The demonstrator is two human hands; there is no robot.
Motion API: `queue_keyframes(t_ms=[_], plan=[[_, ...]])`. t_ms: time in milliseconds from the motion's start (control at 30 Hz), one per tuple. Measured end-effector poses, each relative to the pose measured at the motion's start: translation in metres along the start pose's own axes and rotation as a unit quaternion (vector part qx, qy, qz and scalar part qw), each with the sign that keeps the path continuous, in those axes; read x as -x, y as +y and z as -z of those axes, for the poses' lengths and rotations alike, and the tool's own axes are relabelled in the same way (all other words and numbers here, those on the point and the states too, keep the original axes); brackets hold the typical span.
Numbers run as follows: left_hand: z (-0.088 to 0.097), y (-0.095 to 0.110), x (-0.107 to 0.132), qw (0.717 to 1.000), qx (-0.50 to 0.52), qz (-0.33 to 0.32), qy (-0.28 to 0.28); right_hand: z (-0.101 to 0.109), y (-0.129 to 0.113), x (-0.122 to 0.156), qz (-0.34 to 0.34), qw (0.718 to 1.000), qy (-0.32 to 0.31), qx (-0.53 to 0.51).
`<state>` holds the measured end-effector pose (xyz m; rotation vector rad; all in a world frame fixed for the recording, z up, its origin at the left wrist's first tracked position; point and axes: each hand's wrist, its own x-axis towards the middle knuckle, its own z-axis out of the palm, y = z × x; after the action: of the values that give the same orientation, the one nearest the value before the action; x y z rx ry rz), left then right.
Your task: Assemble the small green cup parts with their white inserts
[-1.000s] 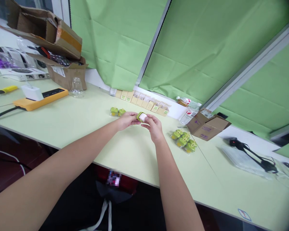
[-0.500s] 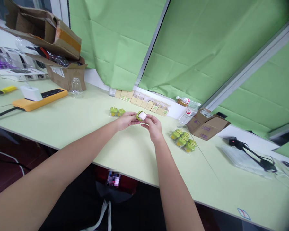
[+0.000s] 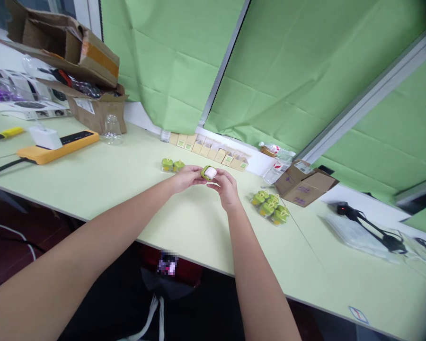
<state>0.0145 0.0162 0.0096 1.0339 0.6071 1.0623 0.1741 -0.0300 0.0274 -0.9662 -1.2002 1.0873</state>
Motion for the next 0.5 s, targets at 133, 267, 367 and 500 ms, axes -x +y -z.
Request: queue_keyframes(t_ms=[133,267,367,500], plan=[[0.0002,0.0002,-0.0002,1.000,0.000,0.000,0.002,-0.0008,-0.0028,0.0013,-0.008,1.000,0.004,0.001],[0.0002,-0.0006,-0.0010,1.000,0.007,0.003,0.007,-0.0021,-0.0027,0.0006,-0.013,1.000,0.012,0.008],[-0.0001,-0.0005,-0.0011,1.000,0.011,0.006,0.009,-0.0022,-0.0002,-0.0006,-0.005,1.000,0.018,0.011],[0.0004,0.0006,-0.0012,1.000,-0.007,0.007,0.010,-0.0015,0.0021,-0.0023,-0.013,0.999,0.026,0.026]])
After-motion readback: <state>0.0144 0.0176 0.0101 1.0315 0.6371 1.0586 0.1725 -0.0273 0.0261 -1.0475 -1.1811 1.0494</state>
